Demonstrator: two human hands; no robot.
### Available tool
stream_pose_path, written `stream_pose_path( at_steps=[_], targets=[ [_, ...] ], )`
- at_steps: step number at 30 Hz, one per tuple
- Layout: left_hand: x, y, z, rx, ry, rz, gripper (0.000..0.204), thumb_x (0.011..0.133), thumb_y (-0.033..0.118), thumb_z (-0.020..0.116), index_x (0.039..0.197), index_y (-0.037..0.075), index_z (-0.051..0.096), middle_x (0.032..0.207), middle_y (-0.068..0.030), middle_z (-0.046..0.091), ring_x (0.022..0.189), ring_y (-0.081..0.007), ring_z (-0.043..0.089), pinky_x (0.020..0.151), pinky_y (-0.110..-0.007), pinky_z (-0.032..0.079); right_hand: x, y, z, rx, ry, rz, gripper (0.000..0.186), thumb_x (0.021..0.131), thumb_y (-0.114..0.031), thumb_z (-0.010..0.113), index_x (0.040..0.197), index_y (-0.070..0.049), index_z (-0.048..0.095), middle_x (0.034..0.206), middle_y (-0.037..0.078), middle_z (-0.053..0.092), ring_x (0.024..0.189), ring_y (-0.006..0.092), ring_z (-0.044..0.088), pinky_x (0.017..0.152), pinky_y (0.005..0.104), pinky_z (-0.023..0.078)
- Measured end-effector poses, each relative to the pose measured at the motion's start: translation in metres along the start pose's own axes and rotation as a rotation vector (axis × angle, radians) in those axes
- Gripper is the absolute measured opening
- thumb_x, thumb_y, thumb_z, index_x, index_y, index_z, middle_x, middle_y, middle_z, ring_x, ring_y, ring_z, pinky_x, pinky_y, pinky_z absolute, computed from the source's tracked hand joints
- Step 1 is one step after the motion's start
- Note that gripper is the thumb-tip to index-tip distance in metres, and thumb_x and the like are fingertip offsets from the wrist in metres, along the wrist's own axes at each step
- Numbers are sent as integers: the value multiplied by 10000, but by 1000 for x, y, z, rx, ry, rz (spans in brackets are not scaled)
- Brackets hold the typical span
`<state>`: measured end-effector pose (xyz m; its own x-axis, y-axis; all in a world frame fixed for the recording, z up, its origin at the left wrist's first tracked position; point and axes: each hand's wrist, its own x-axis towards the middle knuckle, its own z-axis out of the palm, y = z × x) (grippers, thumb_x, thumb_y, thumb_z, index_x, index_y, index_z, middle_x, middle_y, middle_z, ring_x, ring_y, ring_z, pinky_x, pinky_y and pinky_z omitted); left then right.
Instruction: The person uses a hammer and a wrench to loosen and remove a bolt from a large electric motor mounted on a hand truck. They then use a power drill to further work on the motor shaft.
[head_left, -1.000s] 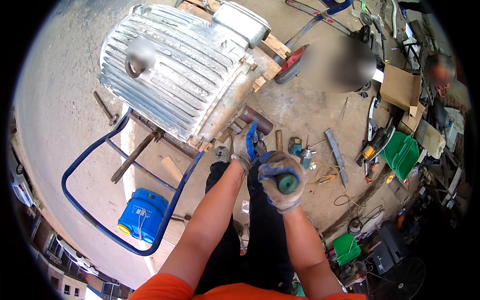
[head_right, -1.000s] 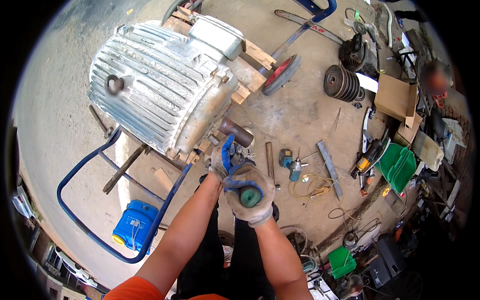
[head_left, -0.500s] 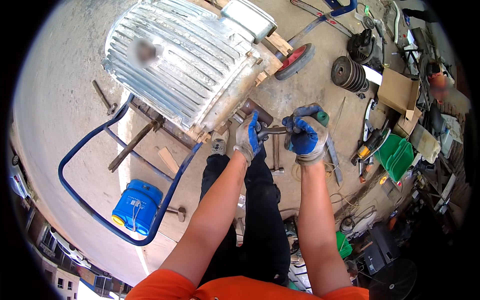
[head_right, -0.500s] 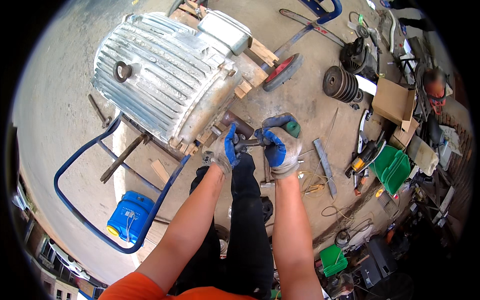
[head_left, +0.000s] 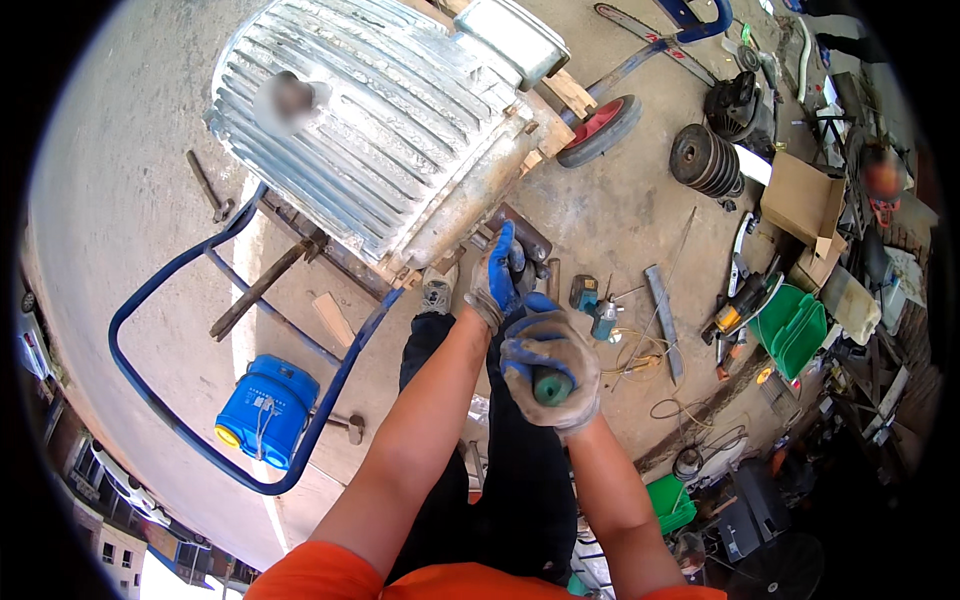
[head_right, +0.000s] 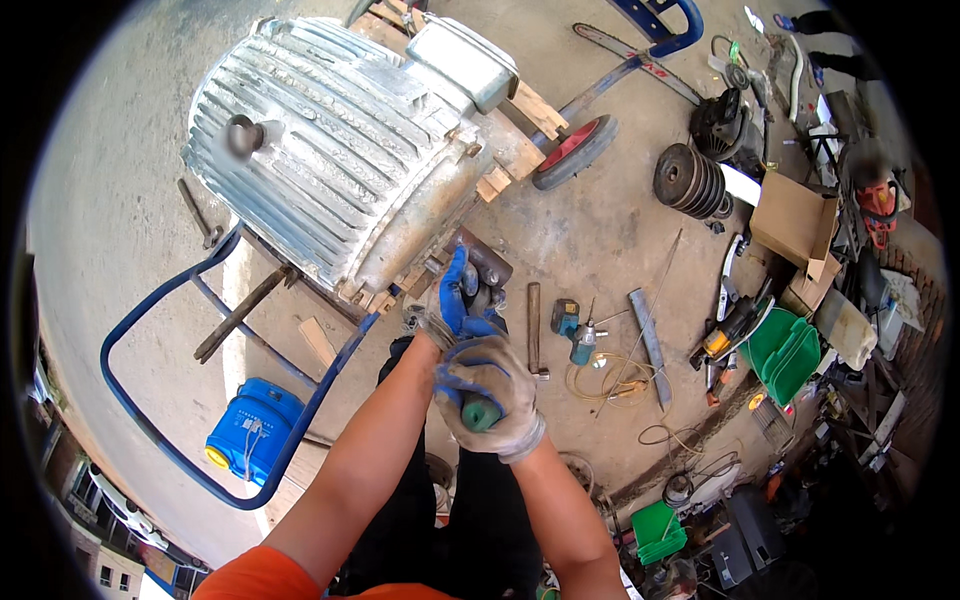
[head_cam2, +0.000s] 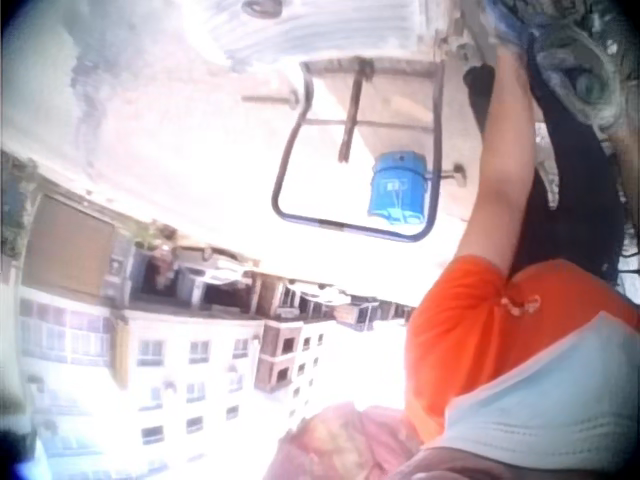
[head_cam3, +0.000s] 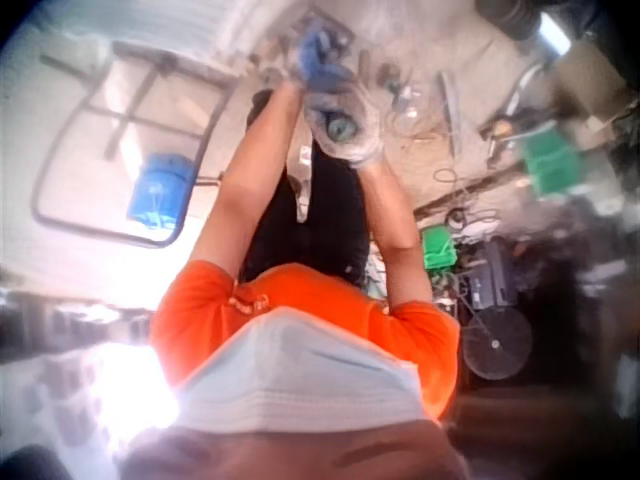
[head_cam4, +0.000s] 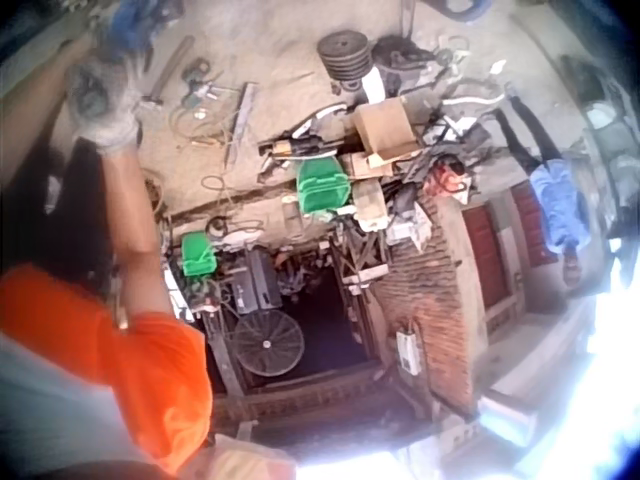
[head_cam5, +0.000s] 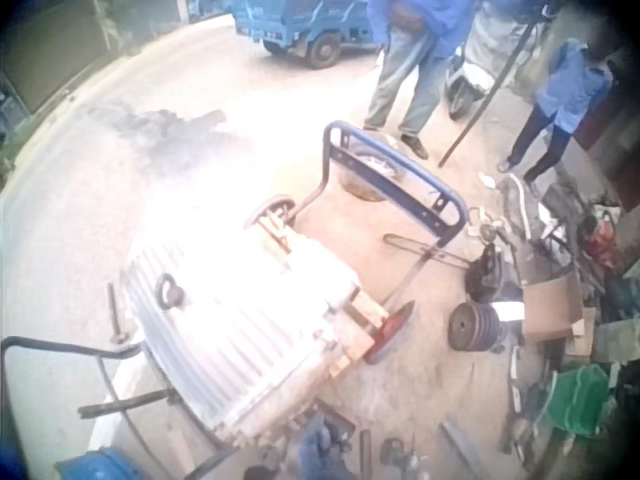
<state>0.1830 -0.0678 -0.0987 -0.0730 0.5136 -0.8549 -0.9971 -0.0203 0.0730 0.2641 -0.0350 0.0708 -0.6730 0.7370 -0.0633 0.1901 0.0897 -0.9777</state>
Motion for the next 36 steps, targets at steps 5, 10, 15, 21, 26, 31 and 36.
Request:
stream_pose_path(
  at_steps=[5,10,15,21,26,31,36],
  targets=[
    [8,-11,-16,143,114,98,265,958,249,545,756,80,573,605,-12,484,536,-151,532,486,-277,431,-7,4,2,219,198,194,212,677,29,656,877,-26,614,836,107,634,823,252,619,837,409,499],
    [13,-15,-14,349,207,243,208,941,210,551,849,40,626,662,-30,565,557,-136,545,470,-293,447,15,3,-13,195,160,202,215,670,87,629,867,6,601,839,127,641,805,234,622,735,343,521],
    [1,-13,-9,502,327,72,282,961,207,507,1152,26,607,907,-14,632,739,-102,575,688,-245,489,50,24,-28,729,499,417,53,754,6,553,798,14,524,644,80,526,564,183,492,578,340,447],
    [9,0,-18,895,111,310,198,948,193,523,1110,90,569,805,-40,587,707,-143,574,669,-274,497,4,32,-30,486,383,338,144,769,-69,629,903,-31,593,801,102,605,809,264,614,896,479,463],
    [-5,-4,-10,85,-28,104,386,993,282,466,663,84,498,693,-98,560,593,-207,561,509,-348,480,-14,2,-19,-91,-222,-40,381,618,-131,792,955,-67,628,936,112,634,943,308,634,1001,550,388],
    [-6,-1,8,116,69,184,318,963,301,528,718,98,514,595,-69,499,530,-222,548,451,-362,454,-8,-16,5,273,446,244,447,629,30,674,1066,26,578,996,165,650,882,290,644,858,429,504],
    [3,-10,8,229,231,249,197,920,292,605,892,97,591,572,-21,479,500,-169,533,432,-325,433,-6,-2,-4,88,389,192,321,648,23,628,967,56,612,914,167,671,844,262,643,770,350,520]
  ],
)
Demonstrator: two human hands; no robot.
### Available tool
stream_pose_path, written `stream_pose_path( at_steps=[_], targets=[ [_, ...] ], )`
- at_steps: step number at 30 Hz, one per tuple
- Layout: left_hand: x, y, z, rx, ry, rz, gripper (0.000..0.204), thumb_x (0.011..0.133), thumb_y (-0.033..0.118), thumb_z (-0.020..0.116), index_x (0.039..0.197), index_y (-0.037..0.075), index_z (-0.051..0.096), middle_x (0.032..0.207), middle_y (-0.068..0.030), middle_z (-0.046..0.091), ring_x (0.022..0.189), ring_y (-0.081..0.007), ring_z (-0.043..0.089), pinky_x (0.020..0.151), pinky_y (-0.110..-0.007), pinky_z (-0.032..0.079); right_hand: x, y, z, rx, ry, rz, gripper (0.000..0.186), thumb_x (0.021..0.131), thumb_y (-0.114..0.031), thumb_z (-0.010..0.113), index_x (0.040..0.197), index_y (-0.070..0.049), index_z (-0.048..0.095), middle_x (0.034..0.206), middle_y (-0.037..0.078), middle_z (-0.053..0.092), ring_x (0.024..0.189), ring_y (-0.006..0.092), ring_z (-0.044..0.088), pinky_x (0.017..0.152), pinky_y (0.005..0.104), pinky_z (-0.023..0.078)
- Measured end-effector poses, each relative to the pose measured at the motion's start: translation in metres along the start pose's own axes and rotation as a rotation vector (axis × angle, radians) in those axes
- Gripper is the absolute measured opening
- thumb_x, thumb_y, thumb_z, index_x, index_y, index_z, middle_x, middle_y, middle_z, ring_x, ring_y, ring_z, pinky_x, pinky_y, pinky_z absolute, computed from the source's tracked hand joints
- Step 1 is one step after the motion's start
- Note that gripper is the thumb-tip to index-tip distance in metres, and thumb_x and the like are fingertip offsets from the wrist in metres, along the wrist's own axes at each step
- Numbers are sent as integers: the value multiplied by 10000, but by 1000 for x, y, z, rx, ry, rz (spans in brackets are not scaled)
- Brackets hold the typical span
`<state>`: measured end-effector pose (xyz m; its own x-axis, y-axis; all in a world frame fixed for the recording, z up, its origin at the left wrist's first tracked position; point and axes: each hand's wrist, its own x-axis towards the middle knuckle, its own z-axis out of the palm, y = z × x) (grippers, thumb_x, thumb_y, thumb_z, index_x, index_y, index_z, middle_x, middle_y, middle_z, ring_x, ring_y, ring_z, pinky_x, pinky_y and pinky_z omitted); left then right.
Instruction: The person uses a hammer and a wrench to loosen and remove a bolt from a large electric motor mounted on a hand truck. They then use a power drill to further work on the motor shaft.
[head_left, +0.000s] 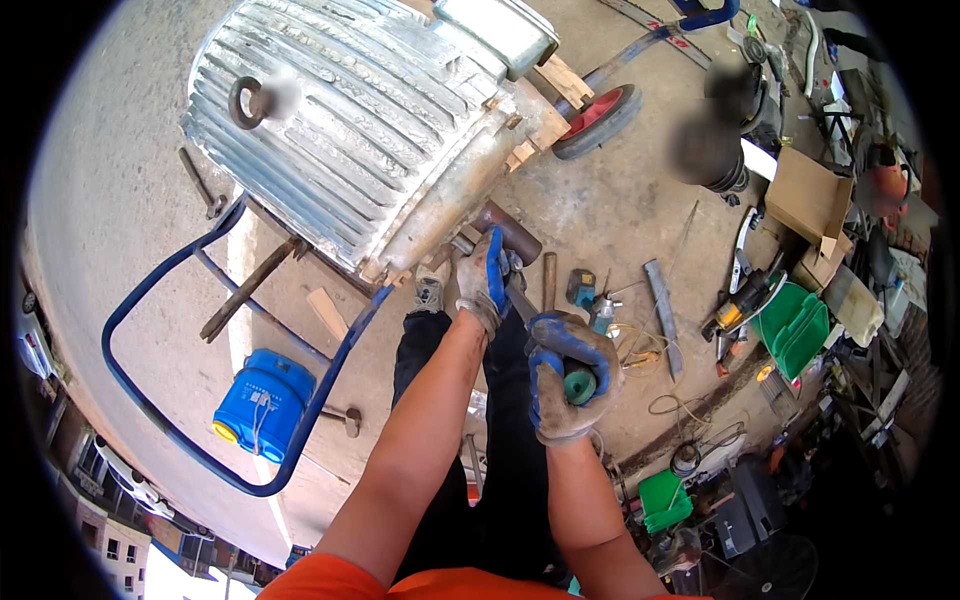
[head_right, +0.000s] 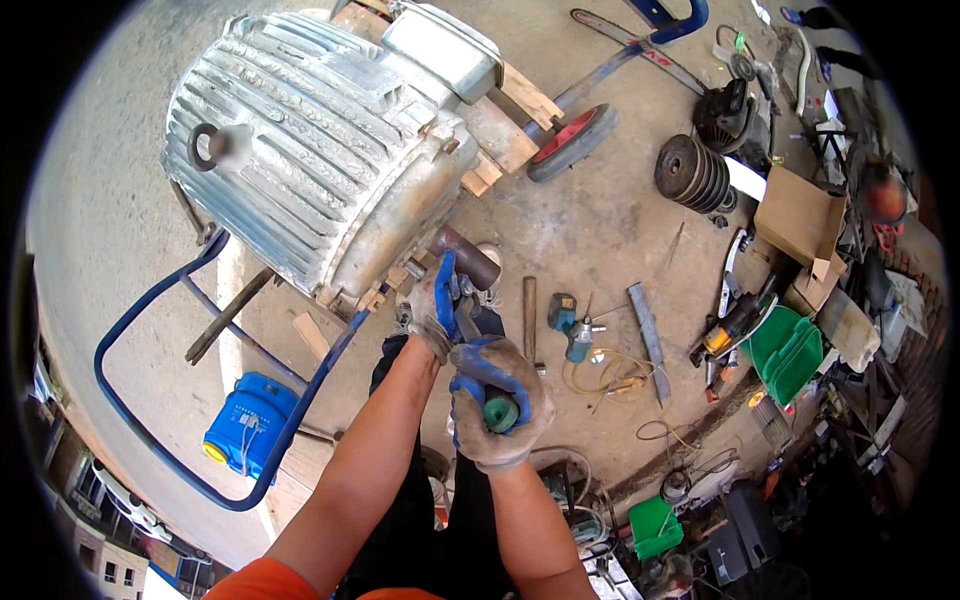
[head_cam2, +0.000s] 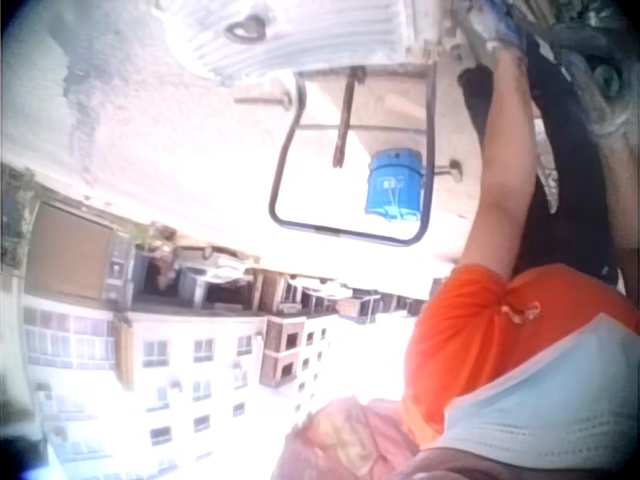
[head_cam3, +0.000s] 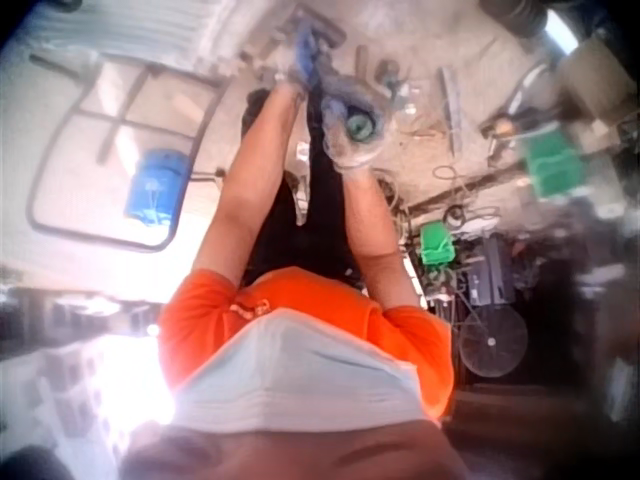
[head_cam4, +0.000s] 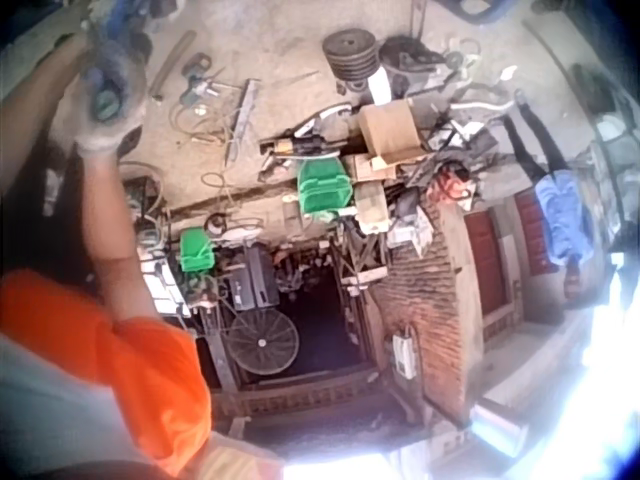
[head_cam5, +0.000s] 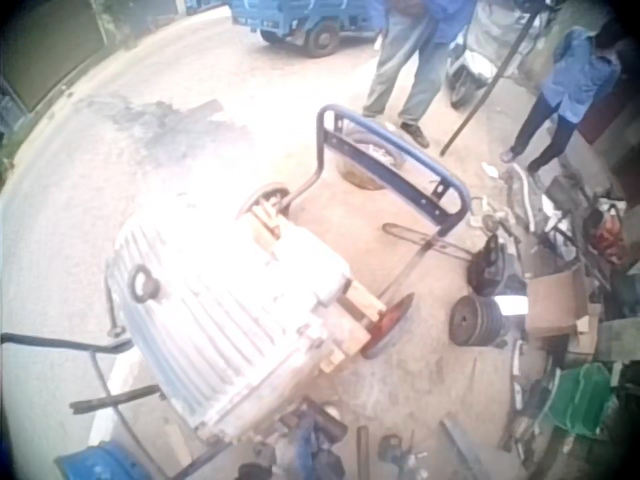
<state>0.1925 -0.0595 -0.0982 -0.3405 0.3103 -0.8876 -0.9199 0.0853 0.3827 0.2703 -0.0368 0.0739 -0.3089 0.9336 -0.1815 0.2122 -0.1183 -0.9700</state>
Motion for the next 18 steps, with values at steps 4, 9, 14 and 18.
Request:
stream_pose_path(
  at_steps=[4,9,14,18],
  targets=[
    [4,-9,-4,85,104,-17,213,909,284,613,851,79,611,609,-29,535,493,-146,524,462,-297,421,14,5,-4,20,121,56,281,661,57,611,942,60,623,905,154,668,801,212,637,741,315,522],
    [9,-3,-6,374,118,40,231,930,241,576,977,29,654,810,-50,650,669,-134,590,603,-301,469,35,5,-1,285,88,103,236,715,97,581,946,55,613,913,141,662,738,162,622,671,257,514],
    [7,0,2,74,191,-119,232,923,300,584,877,80,643,690,-33,596,585,-142,543,533,-299,414,53,13,-7,239,97,139,156,790,29,587,941,68,590,904,148,644,701,169,608,647,291,516],
    [2,0,4,71,219,-124,215,902,277,613,806,85,618,634,-35,564,543,-146,535,487,-298,404,64,18,-9,306,86,201,171,818,-1,588,969,78,575,850,142,623,651,174,587,635,320,515]
  ],
)
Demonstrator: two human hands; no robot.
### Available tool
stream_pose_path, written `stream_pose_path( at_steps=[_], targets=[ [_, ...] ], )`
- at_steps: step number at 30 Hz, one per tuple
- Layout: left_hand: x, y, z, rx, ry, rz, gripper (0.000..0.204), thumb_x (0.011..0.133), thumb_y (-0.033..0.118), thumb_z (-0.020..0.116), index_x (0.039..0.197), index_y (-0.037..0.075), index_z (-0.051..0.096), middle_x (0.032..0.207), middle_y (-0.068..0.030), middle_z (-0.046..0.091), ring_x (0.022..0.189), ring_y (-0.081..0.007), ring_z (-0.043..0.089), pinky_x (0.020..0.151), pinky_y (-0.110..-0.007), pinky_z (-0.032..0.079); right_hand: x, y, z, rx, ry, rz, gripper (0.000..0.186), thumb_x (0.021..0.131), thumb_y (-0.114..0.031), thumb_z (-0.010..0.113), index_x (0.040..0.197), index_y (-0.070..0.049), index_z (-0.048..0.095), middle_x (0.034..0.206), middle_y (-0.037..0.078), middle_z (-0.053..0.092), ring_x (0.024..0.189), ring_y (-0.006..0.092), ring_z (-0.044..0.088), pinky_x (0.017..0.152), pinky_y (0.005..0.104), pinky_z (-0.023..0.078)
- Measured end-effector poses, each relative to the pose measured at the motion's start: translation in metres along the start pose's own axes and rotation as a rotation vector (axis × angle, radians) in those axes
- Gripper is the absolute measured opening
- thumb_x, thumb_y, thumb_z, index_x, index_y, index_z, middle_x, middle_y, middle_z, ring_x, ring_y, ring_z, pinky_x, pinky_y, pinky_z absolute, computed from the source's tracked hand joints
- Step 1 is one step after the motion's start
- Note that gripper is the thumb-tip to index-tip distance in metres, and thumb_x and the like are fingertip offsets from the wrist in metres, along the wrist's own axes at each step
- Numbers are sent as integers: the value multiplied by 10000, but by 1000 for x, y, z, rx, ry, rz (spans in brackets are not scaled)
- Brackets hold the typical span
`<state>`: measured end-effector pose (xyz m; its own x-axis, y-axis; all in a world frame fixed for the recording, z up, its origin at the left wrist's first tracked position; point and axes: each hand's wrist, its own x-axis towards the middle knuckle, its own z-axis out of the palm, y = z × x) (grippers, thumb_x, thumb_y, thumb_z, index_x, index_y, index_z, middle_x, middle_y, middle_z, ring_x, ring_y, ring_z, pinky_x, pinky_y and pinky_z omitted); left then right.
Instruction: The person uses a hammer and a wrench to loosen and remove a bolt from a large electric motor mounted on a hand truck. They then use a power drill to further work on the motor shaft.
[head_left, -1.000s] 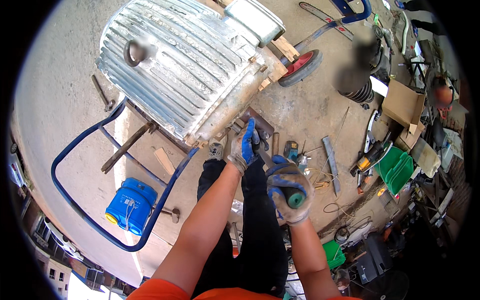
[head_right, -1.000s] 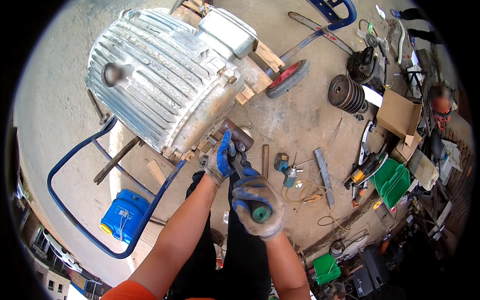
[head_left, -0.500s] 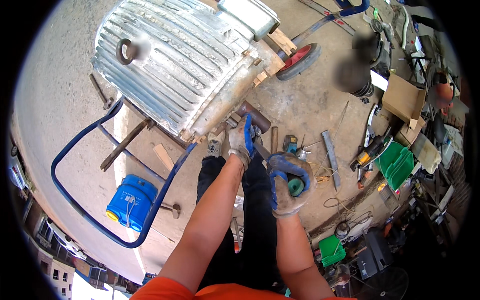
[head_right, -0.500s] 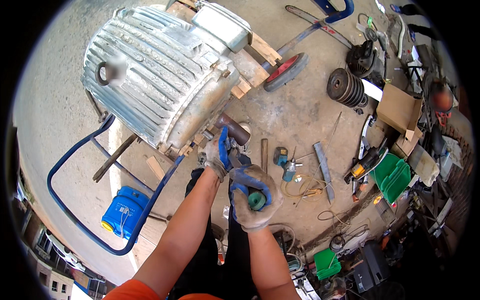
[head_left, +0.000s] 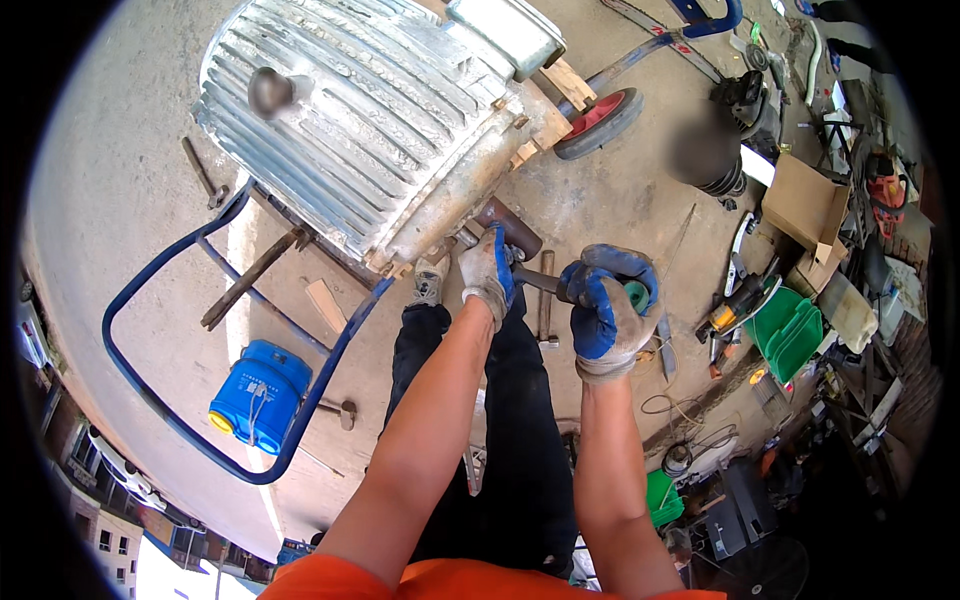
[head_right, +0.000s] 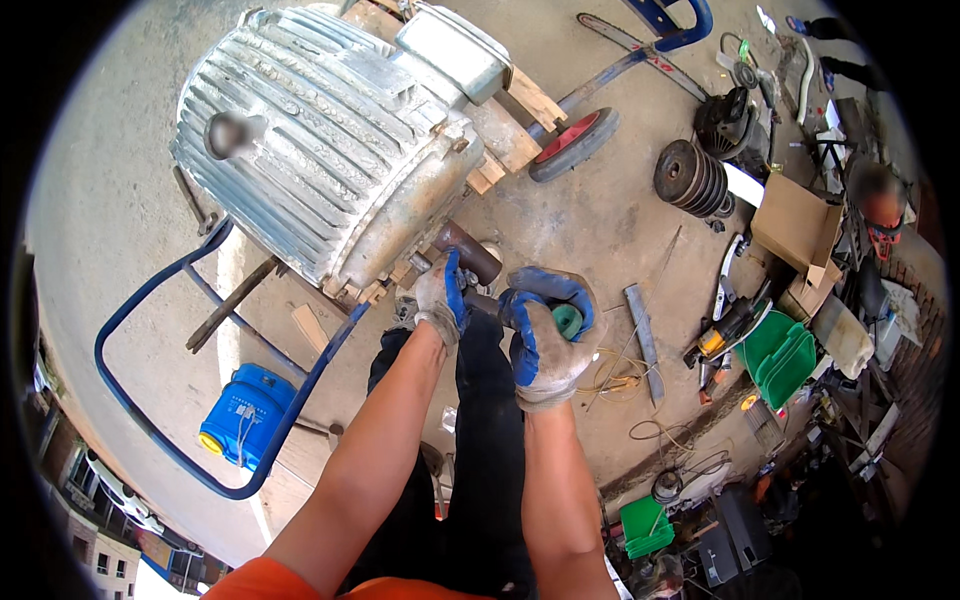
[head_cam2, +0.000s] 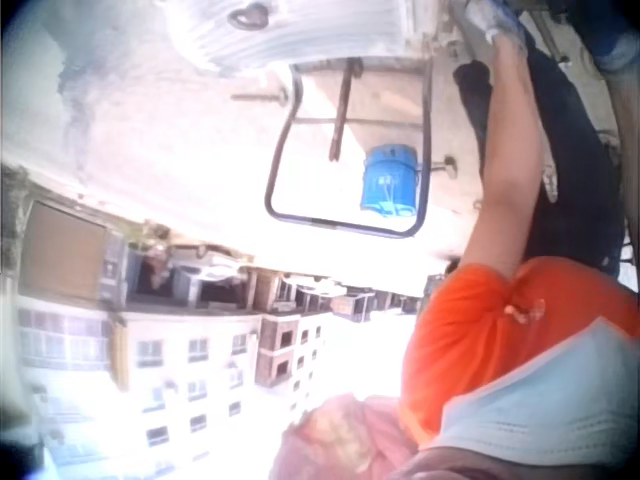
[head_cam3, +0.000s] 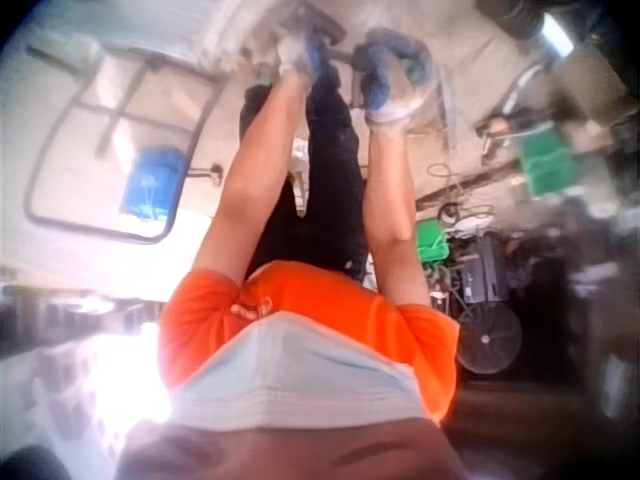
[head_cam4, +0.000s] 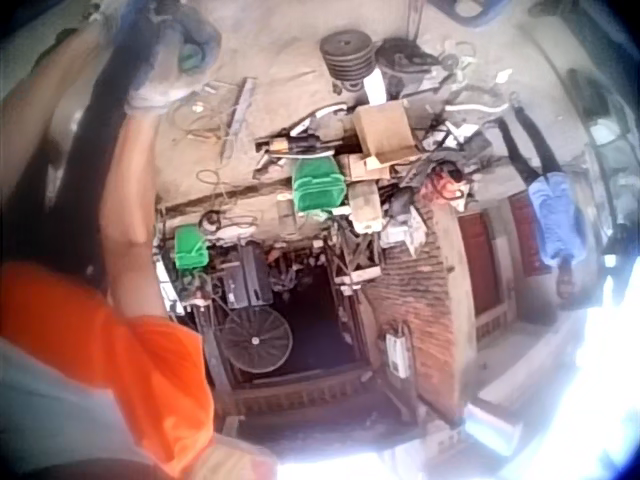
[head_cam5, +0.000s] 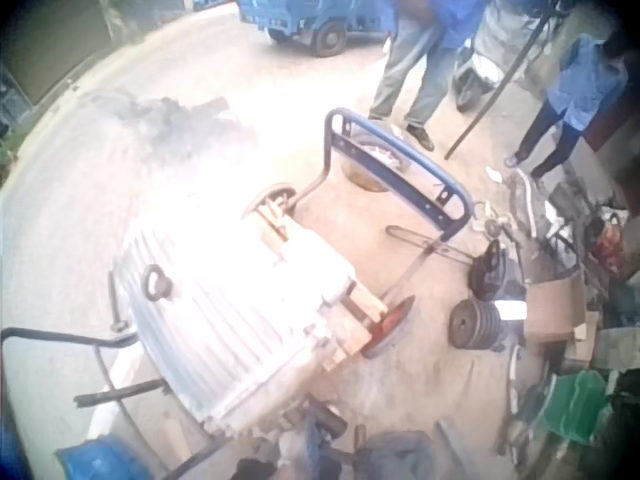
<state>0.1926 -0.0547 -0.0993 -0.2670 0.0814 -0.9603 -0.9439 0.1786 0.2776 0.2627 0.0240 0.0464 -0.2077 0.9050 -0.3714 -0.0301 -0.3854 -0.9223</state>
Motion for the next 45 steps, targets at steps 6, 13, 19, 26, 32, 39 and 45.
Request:
stream_pose_path(
  at_steps=[6,13,19,26,32,39,45],
  targets=[
    [-16,7,0,-126,-102,-3,272,878,344,661,767,109,578,634,-18,551,527,-147,522,426,-306,368,-12,-23,2,-2,56,168,214,811,82,566,1018,58,614,948,113,652,775,120,605,714,229,498],
    [-39,-14,49,-51,-325,-243,242,902,329,642,1020,129,577,894,-50,639,800,-183,609,703,-401,504,4,-42,-36,-102,164,-84,185,821,31,594,1000,61,563,998,161,603,782,211,627,778,360,531],
    [31,-21,68,17,-317,48,224,918,231,610,1051,59,561,963,-113,631,870,-269,609,790,-428,518,59,-3,-43,-202,-33,-97,197,819,71,609,1014,59,581,1009,152,644,863,203,647,782,314,538],
    [67,-20,57,-100,-329,-108,191,922,278,591,990,102,617,875,-30,648,733,-141,560,644,-297,479,74,0,-14,-251,-78,-67,158,815,75,612,973,62,607,989,146,654,885,178,635,816,283,510],
    [48,-12,74,-151,-110,-40,264,918,319,594,1057,96,615,931,-32,629,801,-146,553,755,-350,462,77,-3,-17,-200,4,-196,149,829,-3,634,955,71,608,983,154,647,877,204,636,801,298,518],
    [41,17,81,-264,-189,-225,297,908,353,618,1024,80,597,976,-72,633,874,-237,606,710,-396,509,47,-1,-8,-237,-385,-239,239,607,15,714,837,-18,660,838,106,607,791,266,603,867,417,468],
    [43,25,71,-114,-223,-175,274,907,324,628,991,64,609,918,-86,657,843,-228,628,678,-399,514,38,0,-7,-321,-550,-417,233,629,11,721,845,-12,638,849,123,609,787,247,607,842,420,484]
  ],
)
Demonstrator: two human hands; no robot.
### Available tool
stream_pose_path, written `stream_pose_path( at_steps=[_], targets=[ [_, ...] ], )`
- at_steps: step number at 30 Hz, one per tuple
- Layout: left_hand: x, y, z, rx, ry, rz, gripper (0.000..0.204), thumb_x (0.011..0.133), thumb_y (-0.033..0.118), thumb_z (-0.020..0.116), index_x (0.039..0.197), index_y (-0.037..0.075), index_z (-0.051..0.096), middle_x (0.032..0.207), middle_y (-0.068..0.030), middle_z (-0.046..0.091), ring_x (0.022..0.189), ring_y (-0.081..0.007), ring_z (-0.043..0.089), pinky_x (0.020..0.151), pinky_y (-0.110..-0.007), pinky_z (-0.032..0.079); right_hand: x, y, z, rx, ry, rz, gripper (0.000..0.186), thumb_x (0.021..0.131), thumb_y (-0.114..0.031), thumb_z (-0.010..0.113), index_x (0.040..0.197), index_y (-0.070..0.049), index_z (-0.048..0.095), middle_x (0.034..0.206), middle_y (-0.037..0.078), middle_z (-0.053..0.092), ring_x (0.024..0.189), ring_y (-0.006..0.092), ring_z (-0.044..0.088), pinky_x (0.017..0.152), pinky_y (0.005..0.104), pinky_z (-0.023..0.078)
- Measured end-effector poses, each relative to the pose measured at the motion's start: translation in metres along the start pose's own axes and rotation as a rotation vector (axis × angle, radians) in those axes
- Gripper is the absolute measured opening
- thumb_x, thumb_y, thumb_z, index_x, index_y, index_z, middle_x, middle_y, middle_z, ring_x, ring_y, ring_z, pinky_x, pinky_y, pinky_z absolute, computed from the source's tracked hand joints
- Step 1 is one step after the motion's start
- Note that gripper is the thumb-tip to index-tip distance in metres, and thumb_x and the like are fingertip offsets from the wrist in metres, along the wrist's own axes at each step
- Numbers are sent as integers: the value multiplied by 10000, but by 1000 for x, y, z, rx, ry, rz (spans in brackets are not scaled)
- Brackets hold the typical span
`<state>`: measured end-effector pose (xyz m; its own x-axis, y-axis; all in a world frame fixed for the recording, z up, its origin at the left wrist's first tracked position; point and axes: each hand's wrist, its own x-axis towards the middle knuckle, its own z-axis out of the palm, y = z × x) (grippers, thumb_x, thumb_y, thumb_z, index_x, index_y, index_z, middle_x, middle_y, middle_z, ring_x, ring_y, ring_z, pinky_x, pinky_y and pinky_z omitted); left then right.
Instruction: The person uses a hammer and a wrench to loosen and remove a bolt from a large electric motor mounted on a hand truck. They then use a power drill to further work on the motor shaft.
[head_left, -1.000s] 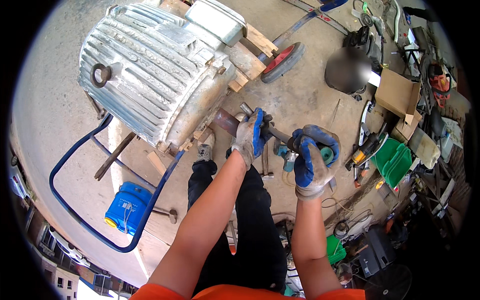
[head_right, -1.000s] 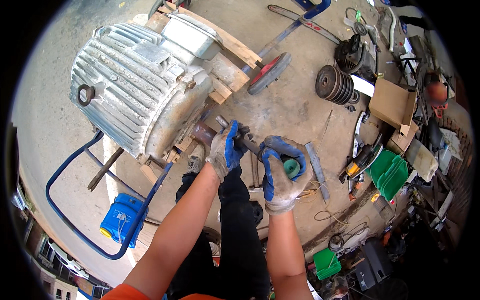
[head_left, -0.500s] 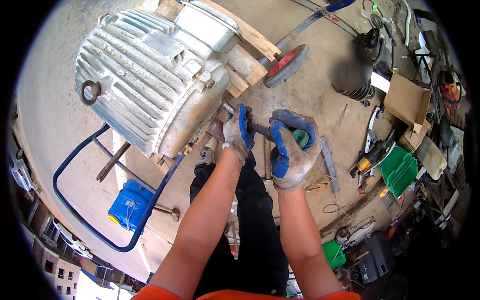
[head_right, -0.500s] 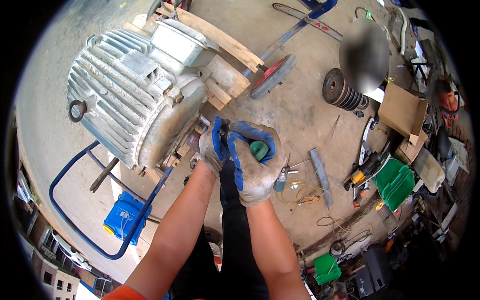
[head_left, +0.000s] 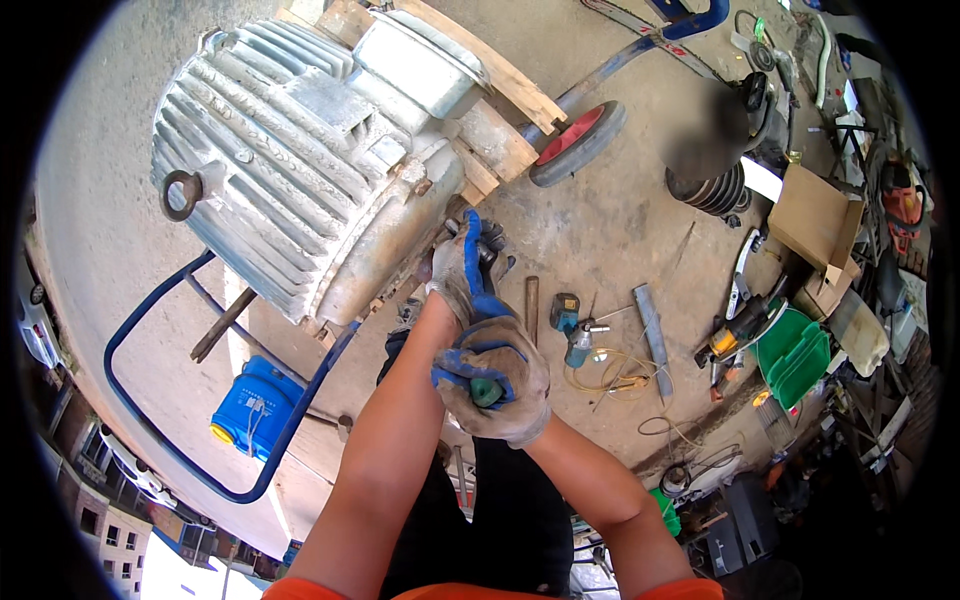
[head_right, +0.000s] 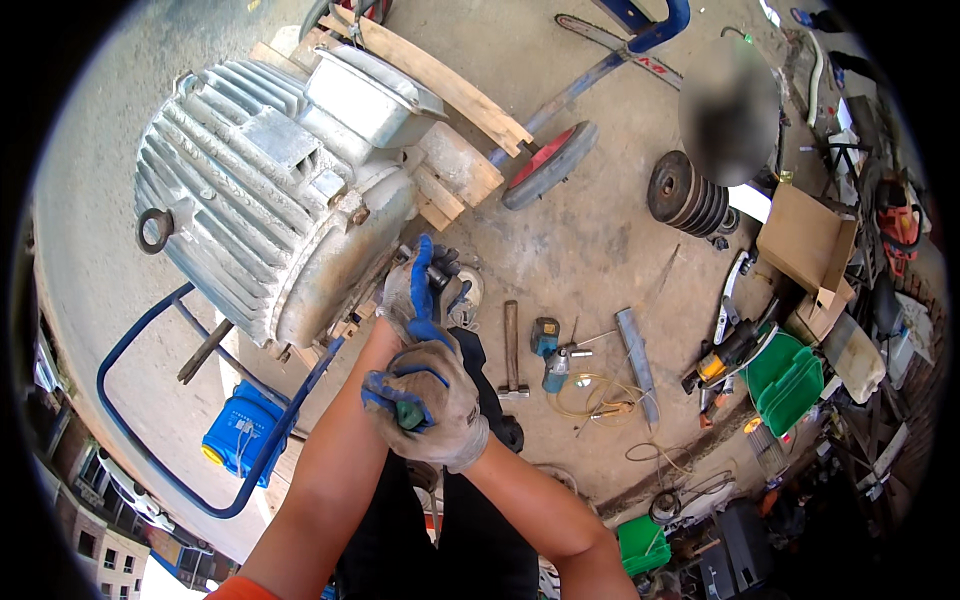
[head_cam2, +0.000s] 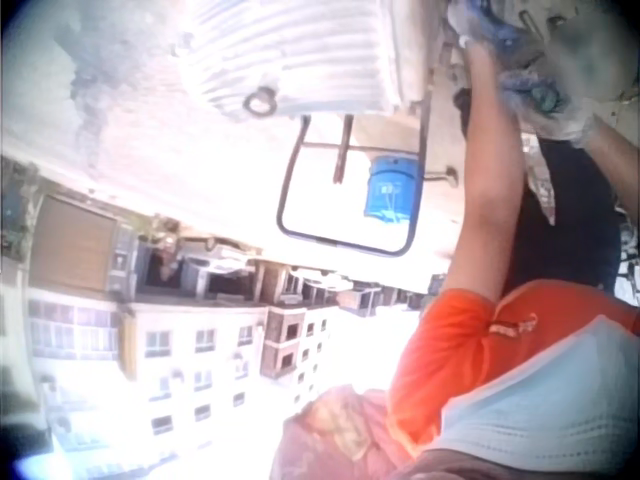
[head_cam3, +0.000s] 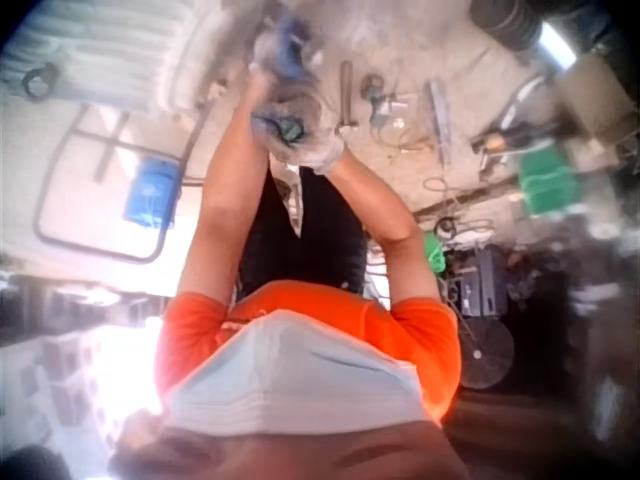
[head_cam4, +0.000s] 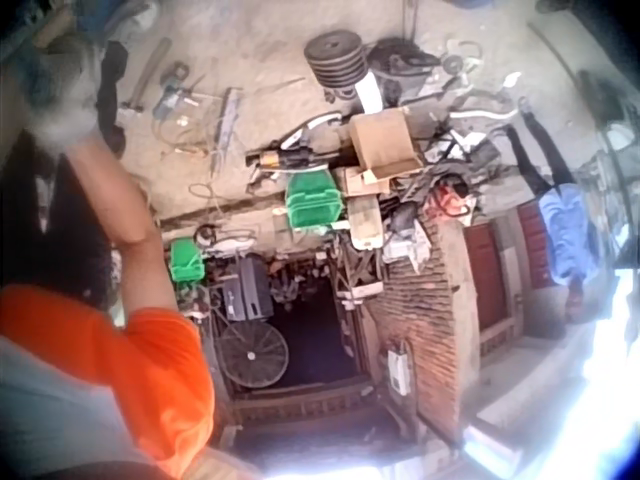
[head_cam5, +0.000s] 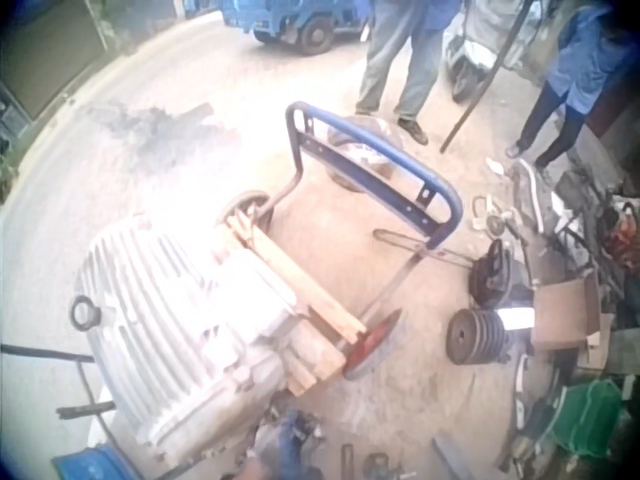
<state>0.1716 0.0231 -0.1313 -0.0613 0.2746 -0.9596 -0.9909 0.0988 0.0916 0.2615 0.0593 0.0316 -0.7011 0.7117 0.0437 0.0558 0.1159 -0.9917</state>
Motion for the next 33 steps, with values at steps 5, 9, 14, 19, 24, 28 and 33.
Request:
stream_pose_path(
  at_steps=[5,9,14,19,24,28,33],
  targets=[
    [-9,-8,-4,-143,-58,67,203,919,251,611,1047,94,592,960,-87,661,873,-216,631,704,-380,521,16,27,-27,360,557,414,147,813,53,613,954,59,570,957,154,622,846,200,630,858,381,516],
    [-13,-11,-2,-113,-3,65,219,933,179,586,1111,63,533,1052,-151,635,914,-285,628,806,-460,547,50,76,-58,437,562,450,196,889,-100,613,1041,20,585,853,81,572,725,186,597,790,415,551],
    [-6,-14,16,34,279,87,362,861,322,690,1079,68,551,954,-125,640,779,-273,640,688,-422,564,111,189,-97,881,670,1127,113,902,-189,581,963,-109,632,721,0,556,668,154,564,674,366,534],
    [5,-15,19,-81,257,-46,384,877,446,633,960,76,572,835,-101,622,715,-265,630,582,-393,522,93,143,-89,696,536,779,151,901,-186,586,1003,-86,634,815,27,590,720,167,589,683,375,539],
    [19,-15,10,197,138,123,302,929,396,543,844,109,583,755,-93,621,619,-217,617,494,-318,506,27,14,-34,14,-272,-9,363,655,-2,728,999,-5,614,848,87,645,888,251,648,841,385,513],
    [15,-16,13,-83,218,-20,303,903,376,612,791,100,554,804,-109,639,652,-250,632,515,-363,522,42,79,-59,507,560,515,141,830,-84,614,940,-5,575,735,61,586,591,151,547,608,313,504],
    [3,-11,26,-48,293,-73,355,875,436,639,795,110,523,853,-106,646,683,-292,649,549,-404,523,106,211,-100,1076,560,886,80,858,-104,560,879,-27,569,729,48,573,636,188,559,642,362,511]
  ],
)
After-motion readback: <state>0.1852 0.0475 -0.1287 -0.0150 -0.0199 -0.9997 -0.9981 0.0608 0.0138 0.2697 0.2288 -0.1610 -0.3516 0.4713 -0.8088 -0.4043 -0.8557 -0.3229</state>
